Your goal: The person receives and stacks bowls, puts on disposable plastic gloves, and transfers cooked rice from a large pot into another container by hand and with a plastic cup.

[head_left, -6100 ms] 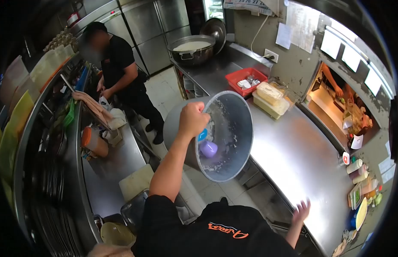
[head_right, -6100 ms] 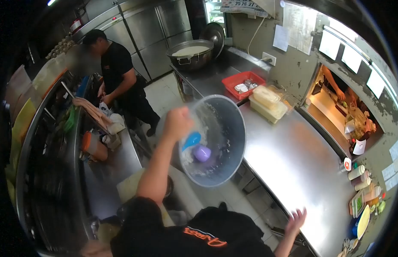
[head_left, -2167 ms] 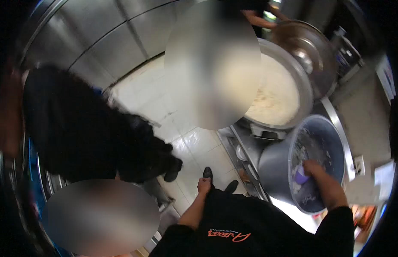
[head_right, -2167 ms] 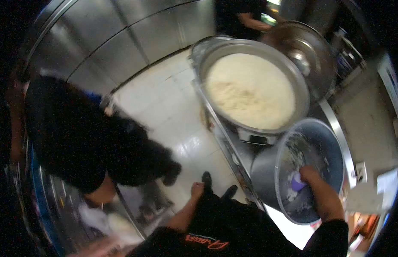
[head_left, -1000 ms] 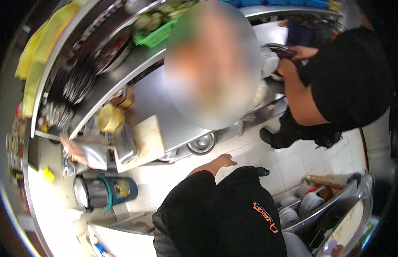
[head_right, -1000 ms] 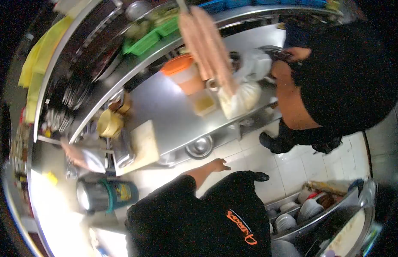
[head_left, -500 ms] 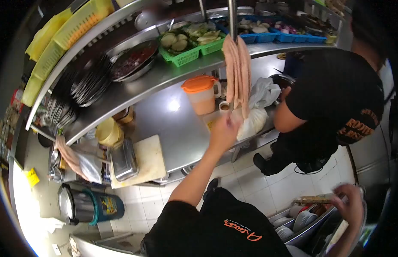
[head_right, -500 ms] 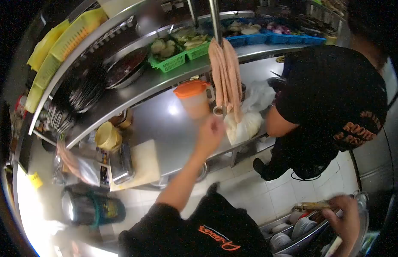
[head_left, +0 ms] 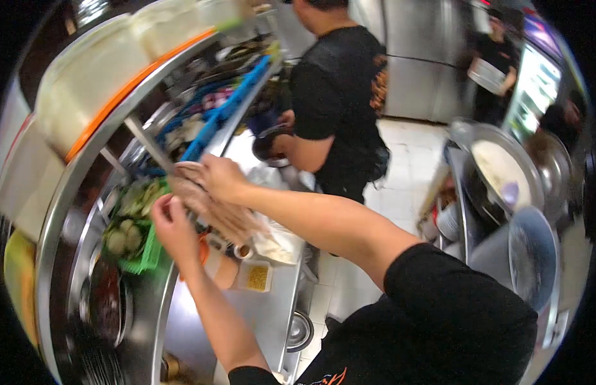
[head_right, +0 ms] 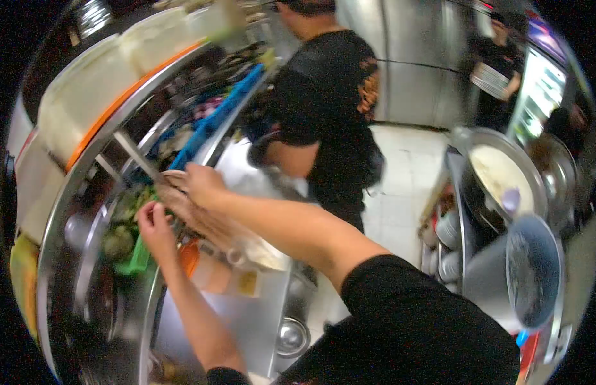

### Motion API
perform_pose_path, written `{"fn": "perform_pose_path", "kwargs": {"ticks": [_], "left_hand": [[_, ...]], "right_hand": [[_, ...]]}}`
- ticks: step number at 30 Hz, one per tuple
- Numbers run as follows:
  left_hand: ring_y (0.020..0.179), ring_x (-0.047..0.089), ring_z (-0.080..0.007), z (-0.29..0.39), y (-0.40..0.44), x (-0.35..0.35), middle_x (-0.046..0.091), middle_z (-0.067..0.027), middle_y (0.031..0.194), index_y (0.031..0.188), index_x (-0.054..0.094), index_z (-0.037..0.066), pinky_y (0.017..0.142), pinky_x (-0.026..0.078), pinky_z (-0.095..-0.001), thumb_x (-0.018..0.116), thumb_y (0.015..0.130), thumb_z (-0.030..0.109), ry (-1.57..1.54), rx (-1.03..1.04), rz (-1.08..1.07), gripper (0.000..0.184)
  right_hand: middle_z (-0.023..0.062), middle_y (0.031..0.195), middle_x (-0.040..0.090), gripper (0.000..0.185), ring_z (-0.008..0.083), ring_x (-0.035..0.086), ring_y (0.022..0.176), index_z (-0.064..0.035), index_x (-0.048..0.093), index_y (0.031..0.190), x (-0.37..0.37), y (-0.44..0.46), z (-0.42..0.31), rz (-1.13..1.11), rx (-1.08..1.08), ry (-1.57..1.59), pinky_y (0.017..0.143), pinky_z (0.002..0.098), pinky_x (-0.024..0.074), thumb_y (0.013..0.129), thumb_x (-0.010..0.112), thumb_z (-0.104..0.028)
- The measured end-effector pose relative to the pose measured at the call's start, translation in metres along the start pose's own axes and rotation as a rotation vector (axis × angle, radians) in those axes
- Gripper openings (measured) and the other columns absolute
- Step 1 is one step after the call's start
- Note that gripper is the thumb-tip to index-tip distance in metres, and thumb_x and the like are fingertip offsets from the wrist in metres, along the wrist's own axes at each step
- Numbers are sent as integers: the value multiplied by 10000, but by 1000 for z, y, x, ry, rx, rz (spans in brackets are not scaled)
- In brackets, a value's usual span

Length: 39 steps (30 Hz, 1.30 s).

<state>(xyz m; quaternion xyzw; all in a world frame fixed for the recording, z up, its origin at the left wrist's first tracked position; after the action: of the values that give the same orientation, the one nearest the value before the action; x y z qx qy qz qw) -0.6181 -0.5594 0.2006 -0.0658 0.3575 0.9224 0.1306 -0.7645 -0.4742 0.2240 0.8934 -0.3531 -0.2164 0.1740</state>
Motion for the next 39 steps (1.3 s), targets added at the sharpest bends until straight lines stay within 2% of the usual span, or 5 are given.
{"fn": "perform_pose_path", "kwargs": {"ticks": [15,21,29,33,39], "left_hand": [[786,578,-177,-2,-15,2,632,-94,930,1159,576,61,701,453,-285,614,868,226,112,84,-60,337],[836,522,-180,39,-135,68,585,-97,887,920,584,-16,768,418,-331,444,957,244,-742,211,-751,298],[1081,548,-227,-19,-381,204,534,-125,1231,1281,441,-29,954,413,-342,430,973,249,-1088,-1108,-1346,415],[987,561,-188,9,-387,231,606,-117,1065,1027,589,-30,866,427,-317,485,841,130,-375,-240,-1587,267],[909,556,-185,15,-437,300,593,-97,1011,1018,557,-17,813,450,-324,448,917,132,-694,-623,-1494,210]], "right_hand": [[78,988,595,334,148,620,849,-44,547,1092,-160,-107,-91,486,-533,615,711,273,522,947,466,-334],[90,1115,590,383,198,581,1025,-29,517,1220,-146,-207,-13,233,151,697,941,350,448,946,486,-295],[104,1050,588,399,168,563,961,-12,611,1106,-140,-398,163,360,703,199,844,339,463,845,650,-311],[64,879,614,455,130,566,791,-21,592,1099,-161,-461,202,481,1034,229,690,287,482,856,635,-402],[24,646,573,348,83,510,597,-10,630,850,-225,-448,198,603,957,140,544,287,434,916,504,-327]]}}
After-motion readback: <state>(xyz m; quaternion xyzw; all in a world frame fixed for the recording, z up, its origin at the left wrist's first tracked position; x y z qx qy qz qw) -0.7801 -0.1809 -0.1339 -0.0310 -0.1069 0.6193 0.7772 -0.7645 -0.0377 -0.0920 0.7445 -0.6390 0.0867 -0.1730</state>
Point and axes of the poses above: each hand's wrist, its own y-axis towards the middle knuckle, its own x-axis out of the palm, z = x × y, the point moved 4 cm from there along y, towards the middle knuckle
